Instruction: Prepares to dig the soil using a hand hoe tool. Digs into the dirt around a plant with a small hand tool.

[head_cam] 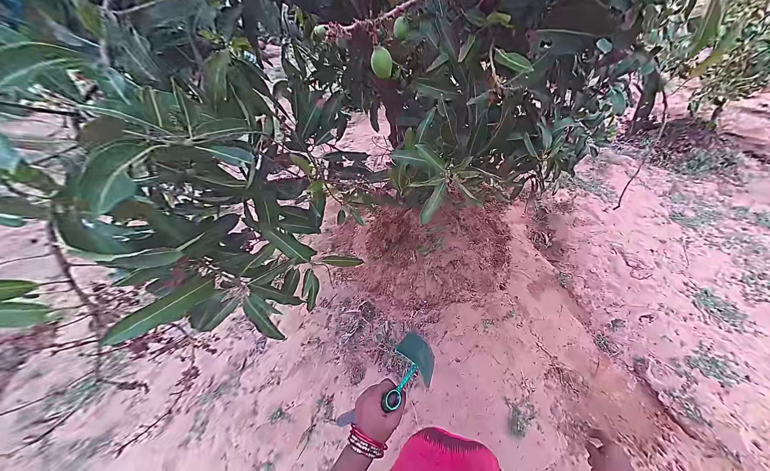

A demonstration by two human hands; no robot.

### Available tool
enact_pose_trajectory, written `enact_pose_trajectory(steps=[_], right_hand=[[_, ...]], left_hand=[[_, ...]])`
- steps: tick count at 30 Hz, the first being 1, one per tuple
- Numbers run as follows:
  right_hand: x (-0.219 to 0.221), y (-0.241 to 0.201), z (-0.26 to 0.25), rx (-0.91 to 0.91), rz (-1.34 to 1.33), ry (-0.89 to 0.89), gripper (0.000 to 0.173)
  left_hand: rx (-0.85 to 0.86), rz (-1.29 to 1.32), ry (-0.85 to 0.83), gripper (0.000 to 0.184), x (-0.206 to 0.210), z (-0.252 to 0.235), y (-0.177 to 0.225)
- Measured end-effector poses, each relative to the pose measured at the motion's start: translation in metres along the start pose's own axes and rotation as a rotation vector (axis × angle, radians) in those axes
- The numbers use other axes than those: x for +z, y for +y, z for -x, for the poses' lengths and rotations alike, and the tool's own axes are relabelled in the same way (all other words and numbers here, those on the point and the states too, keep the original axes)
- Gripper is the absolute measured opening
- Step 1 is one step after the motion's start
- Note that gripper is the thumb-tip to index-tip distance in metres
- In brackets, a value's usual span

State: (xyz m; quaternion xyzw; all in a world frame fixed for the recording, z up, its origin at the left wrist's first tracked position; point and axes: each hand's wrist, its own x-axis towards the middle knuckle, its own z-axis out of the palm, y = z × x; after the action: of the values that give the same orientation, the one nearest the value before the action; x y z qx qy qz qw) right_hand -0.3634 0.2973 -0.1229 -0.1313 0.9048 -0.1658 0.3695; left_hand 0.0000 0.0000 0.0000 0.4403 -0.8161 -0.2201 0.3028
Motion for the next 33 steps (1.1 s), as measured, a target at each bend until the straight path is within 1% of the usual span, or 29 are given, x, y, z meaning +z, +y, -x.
enact_pose_trajectory(steps=[1,3,4,5,7,8,9,10,12,14,15,16,18,19,21,23,24,26,27,28,30,32,33], right_hand=[[-0.004,-0.013,-0.01,-0.013,0.093,-0.002,0.038],[-0.003,-0.027,-0.025,-0.02,0.272,-0.057,0.039],[0.005,-0.029,-0.027,-0.017,0.361,-0.114,0.044],[0.014,-0.032,-0.027,-0.021,0.45,-0.174,0.057],[0.037,-0.048,-0.013,-0.027,0.585,-0.289,0.09],[0.049,-0.058,-0.004,-0.039,0.602,-0.303,0.098],[0.063,-0.066,0.004,-0.061,0.571,-0.279,0.099],[0.076,-0.073,0.01,-0.097,0.504,-0.231,0.094],[0.106,-0.091,0.016,-0.148,0.379,-0.17,0.077],[0.137,-0.116,0.022,-0.177,0.35,-0.236,0.062],[0.153,-0.129,0.028,-0.196,0.392,-0.28,0.059],[0.17,-0.148,0.036,-0.223,0.451,-0.319,0.057],[0.209,-0.199,0.056,-0.32,0.581,-0.38,0.056],[0.232,-0.224,0.07,-0.386,0.641,-0.41,0.056],[0.28,-0.28,0.108,-0.521,0.736,-0.493,0.055],[0.327,-0.346,0.169,-0.697,0.782,-0.635,0.053],[0.344,-0.378,0.207,-0.81,0.782,-0.742,0.052],[0.357,-0.438,0.293,-1.096,0.748,-1.011,0.047],[0.355,-0.465,0.334,-1.273,0.72,-1.117,0.044],[0.351,-0.486,0.371,-1.463,0.669,-1.185,0.042],[0.346,-0.524,0.421,-1.859,0.522,-1.215,0.037],[0.353,-0.551,0.442,-2.185,0.422,-1.112,0.034],[0.363,-0.563,0.445,-2.3,0.397,-1.037,0.032]], left_hand=[[0.061,-0.078,-0.059,0.027,-0.006,0.005,0.002],[0.111,-0.186,-0.14,0.025,-0.026,0.016,-0.003],[0.115,-0.233,-0.137,0.025,-0.038,0.024,-0.011],[0.102,-0.274,-0.12,0.025,-0.05,0.031,-0.021],[-0.023,-0.315,-0.091,0.025,-0.081,0.046,-0.044],[-0.107,-0.326,-0.058,0.026,-0.097,0.056,-0.056],[-0.182,-0.331,0.009,0.027,-0.112,0.068,-0.07],[-0.251,-0.32,0.099,0.03,-0.125,0.082,-0.086],[-0.372,-0.283,0.323,0.035,-0.154,0.109,-0.121],[-0.509,-0.155,0.617,0.036,-0.187,0.135,-0.158],[-0.594,-0.018,0.785,0.035,-0.203,0.149,-0.175],[-0.682,0.124,0.955,0.031,-0.223,0.158,-0.192],[-0.832,0.414,1.262,0.012,-0.27,0.17,-0.219],[-0.858,0.544,1.391,0.01,-0.294,0.182,-0.235],[-0.805,0.79,1.593,0.033,-0.334,0.211,-0.26],[-0.699,1.022,1.729,0.049,-0.368,0.233,-0.276],[-0.629,1.113,1.801,0.057,-0.381,0.243,-0.285],[-0.545,1.205,1.906,0.064,-0.394,0.252,-0.298],[-0.525,1.225,1.932,0.066,-0.397,0.254,-0.303],[-0.518,1.23,1.949,0.068,-0.398,0.253,-0.308],[-0.498,1.233,1.983,0.071,-0.397,0.248,-0.321],[-0.47,1.207,2.036,0.07,-0.396,0.245,-0.337],[-0.457,1.19,2.06,0.069,-0.397,0.246,-0.344]])
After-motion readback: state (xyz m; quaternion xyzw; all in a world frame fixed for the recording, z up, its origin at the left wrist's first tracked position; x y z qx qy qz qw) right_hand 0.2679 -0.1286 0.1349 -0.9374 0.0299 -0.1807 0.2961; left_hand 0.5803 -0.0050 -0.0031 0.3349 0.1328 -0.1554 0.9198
